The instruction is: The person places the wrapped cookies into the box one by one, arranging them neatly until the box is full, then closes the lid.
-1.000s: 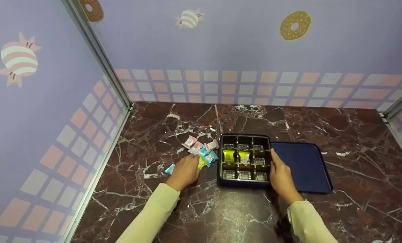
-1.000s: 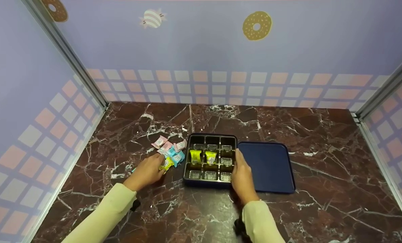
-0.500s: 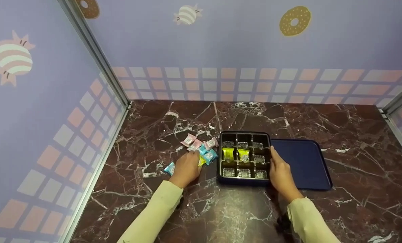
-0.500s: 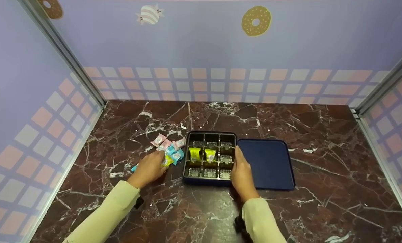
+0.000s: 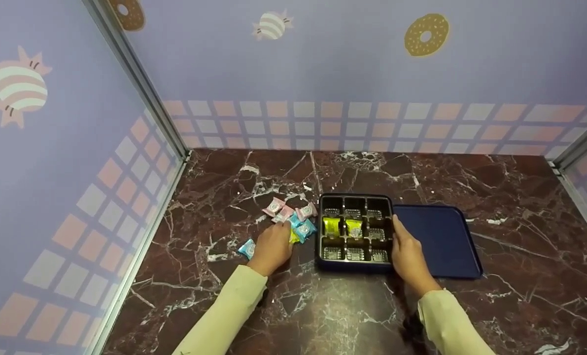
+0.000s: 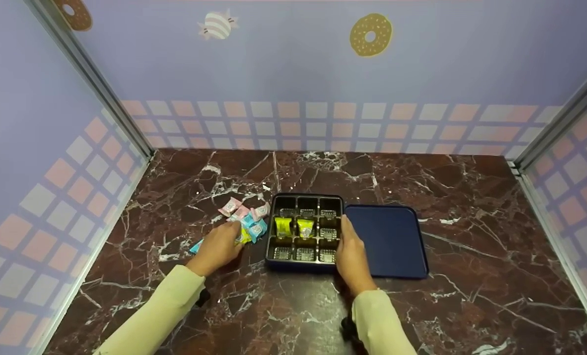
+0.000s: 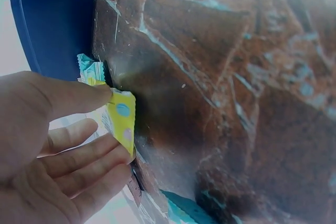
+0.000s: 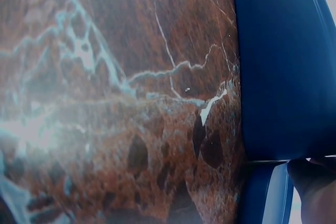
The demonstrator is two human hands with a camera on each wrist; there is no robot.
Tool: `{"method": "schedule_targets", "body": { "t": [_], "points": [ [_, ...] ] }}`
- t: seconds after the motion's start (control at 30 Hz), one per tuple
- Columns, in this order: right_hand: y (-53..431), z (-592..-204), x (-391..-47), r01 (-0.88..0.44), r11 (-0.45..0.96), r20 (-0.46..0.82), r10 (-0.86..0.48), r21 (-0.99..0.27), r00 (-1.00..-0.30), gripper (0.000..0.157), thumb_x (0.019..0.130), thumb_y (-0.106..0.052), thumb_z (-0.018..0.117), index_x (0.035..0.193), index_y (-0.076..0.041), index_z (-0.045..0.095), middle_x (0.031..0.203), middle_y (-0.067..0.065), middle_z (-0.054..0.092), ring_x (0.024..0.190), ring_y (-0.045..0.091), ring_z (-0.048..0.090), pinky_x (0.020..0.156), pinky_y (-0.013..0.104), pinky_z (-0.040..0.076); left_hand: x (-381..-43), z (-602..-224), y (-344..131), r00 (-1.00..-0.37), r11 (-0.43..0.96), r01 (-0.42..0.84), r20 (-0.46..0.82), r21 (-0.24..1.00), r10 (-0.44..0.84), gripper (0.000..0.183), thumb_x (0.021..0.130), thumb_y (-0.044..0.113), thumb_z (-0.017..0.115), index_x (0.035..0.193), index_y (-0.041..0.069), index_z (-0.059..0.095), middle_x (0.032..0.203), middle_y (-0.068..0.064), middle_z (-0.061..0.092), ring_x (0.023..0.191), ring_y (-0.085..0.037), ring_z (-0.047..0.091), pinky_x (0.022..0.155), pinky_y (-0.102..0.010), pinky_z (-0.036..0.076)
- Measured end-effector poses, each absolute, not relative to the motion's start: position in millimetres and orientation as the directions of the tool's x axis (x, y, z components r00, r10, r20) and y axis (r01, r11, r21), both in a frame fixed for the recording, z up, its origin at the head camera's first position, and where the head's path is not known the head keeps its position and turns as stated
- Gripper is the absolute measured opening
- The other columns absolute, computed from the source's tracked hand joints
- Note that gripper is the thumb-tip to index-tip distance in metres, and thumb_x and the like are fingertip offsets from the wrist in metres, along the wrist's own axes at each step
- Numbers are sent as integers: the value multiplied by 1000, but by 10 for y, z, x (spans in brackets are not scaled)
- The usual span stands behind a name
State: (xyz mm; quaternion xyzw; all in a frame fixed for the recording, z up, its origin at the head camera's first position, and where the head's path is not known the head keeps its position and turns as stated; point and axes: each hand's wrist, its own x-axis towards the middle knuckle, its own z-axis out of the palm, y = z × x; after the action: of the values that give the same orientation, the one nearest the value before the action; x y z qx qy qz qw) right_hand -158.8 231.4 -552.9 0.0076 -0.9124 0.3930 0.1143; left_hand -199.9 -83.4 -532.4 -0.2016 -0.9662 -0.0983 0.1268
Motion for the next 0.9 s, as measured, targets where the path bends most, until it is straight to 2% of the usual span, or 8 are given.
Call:
{"method": "schedule_targets", "body": {
  "t": [0.2,0.4,0.9],
  "points": [
    [2307,-5549,-1589,-110,688,225,79,-717,-971,49,99,1,40,148,0,34,146,24,42,133,39,45,108,51,38,-2015,-5353,-841,-887,899,418,270,131,373,20,73,6,71,89,1,60,79,-15,64,69,-34,64,60,-47,53],
    [2305,-5568,-1590,-108,694,221,75,-712,-972,49,99,1,40,147,1,34,147,23,41,134,39,44,109,50,38,-2004,-5386,-838,-877,894,432,285,115,387,20,72,7,74,86,3,60,78,-14,63,67,-32,63,58,-46,52],
    [2313,-5546,-1599,-105,679,223,89,-727,-971,50,98,1,42,148,-1,35,147,22,42,133,38,45,109,50,38,-2047,-5339,-794,-856,886,456,312,84,411,27,69,4,70,94,1,61,78,-13,63,65,-31,62,55,-45,51]
  ]
}}
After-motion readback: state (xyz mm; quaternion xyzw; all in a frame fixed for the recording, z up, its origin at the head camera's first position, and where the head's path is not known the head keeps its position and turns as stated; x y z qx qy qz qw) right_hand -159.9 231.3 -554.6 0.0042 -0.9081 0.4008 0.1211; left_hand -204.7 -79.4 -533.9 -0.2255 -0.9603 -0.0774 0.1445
